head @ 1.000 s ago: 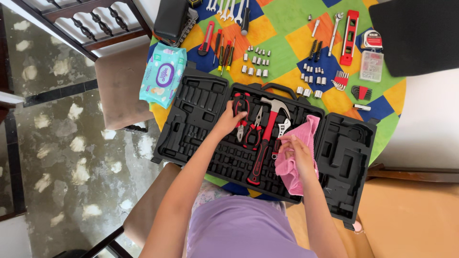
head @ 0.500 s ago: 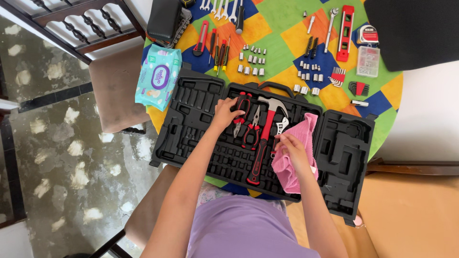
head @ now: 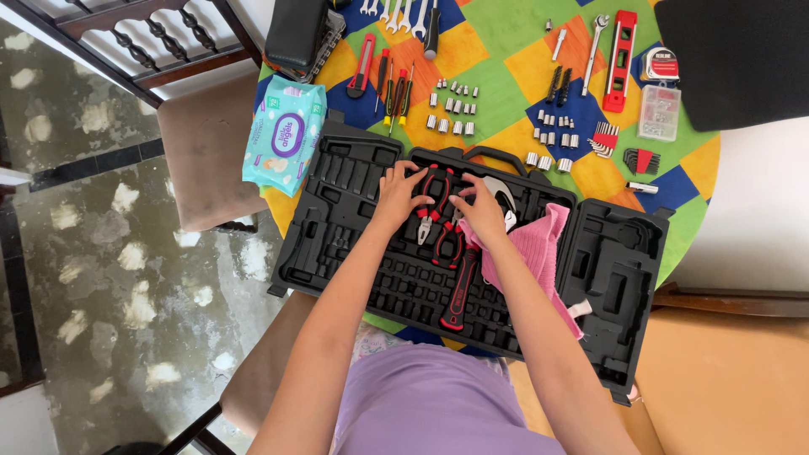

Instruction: The person cleans various tools from a toolkit by wiping them with a pink cloth and then places them back into their respective slots in the toolkit.

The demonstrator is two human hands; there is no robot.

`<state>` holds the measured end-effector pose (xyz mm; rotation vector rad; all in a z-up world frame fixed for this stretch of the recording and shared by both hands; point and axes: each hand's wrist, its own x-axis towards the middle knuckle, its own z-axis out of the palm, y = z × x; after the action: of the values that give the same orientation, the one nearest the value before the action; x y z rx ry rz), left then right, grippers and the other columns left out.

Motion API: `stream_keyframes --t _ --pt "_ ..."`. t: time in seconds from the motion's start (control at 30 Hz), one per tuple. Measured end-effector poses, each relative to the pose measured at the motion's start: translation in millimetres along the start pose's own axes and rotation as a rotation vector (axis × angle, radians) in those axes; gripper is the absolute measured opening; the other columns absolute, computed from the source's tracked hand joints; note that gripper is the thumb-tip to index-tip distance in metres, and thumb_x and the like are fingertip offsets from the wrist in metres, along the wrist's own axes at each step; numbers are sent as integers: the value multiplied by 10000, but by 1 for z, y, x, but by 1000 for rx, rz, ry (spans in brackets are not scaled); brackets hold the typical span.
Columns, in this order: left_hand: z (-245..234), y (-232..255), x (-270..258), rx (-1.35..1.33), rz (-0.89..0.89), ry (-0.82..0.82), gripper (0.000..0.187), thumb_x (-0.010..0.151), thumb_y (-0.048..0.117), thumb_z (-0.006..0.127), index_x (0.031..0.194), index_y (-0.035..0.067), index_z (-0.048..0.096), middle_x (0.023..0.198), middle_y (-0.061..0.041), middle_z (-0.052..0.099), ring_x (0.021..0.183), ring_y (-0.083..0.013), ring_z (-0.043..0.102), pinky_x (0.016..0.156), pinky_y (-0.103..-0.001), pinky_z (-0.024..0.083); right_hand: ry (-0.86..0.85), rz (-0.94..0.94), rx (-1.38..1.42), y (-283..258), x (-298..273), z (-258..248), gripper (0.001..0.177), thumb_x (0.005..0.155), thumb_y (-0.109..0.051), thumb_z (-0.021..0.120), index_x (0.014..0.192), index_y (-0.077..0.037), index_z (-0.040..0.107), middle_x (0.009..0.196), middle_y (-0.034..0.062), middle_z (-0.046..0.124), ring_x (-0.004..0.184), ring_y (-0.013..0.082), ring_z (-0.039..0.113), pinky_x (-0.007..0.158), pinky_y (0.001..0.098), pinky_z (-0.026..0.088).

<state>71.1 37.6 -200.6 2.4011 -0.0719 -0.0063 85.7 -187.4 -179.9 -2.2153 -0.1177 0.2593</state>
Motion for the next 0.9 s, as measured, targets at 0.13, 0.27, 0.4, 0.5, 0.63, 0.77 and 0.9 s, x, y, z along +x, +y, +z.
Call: stream_keyframes --t 0.13,0.27,0.4,0.5,0.63,0.77,0.9 --pt "-8 1 2 93 41 -49 870 718 362 882 1491 219 509 1498 1 461 1369 -288 419 1113 -472 310 -59 -2 -143 -10 13 -1 846 826 -366 809 1549 -164 419 1062 92 687 906 255 666 758 392 520" --pt "-4 -8 18 211 131 -195 925 745 389 860 1562 273 444 1646 137 303 1551 -261 228 1231 -607 112 -238 94 -189 -16 23 -8 960 785 -385 833 1615 -243 371 866 94 692 818 246 683 744 376 520" --pt "-5 -18 27 118 166 -295 1031 740 442 852 1625 285 349 1712 147 211 1610 -229 148 1265 -613 73 -305 109 -228 -23 31 -9 1063 699 -401 890 1610 -267 359 781 72 686 753 241 692 712 378 525" --pt "-8 -17 28 80 130 -460 1266 585 464 907 1607 283 182 1682 96 99 1576 -258 78 1218 -614 5 -282 63 -281 -25 31 -6 1105 670 -400 911 1613 -278 349 808 79 682 778 247 687 719 385 522" --pt "-7 -16 27 83 131 -445 1299 601 472 895 1632 276 131 1708 82 84 1556 -226 231 1231 -635 27 -274 24 -307 -27 29 -4 1114 668 -406 909 1620 -283 344 827 68 684 791 249 693 718 394 529" --pt "4 -16 25 197 107 -406 1266 608 467 876 1640 295 164 1724 112 125 1528 -218 308 1235 -636 71 -330 83 -311 -36 35 -7 1183 645 -420 924 1628 -309 275 803 86 711 801 264 717 716 397 538" --pt "6 -23 23 237 189 -347 1195 684 513 840 1660 308 181 1739 135 198 1525 -215 369 1261 -636 98 -348 122 -310 -39 36 -4 1222 650 -424 934 1630 -317 210 798 96 729 803 275 736 694 404 547"
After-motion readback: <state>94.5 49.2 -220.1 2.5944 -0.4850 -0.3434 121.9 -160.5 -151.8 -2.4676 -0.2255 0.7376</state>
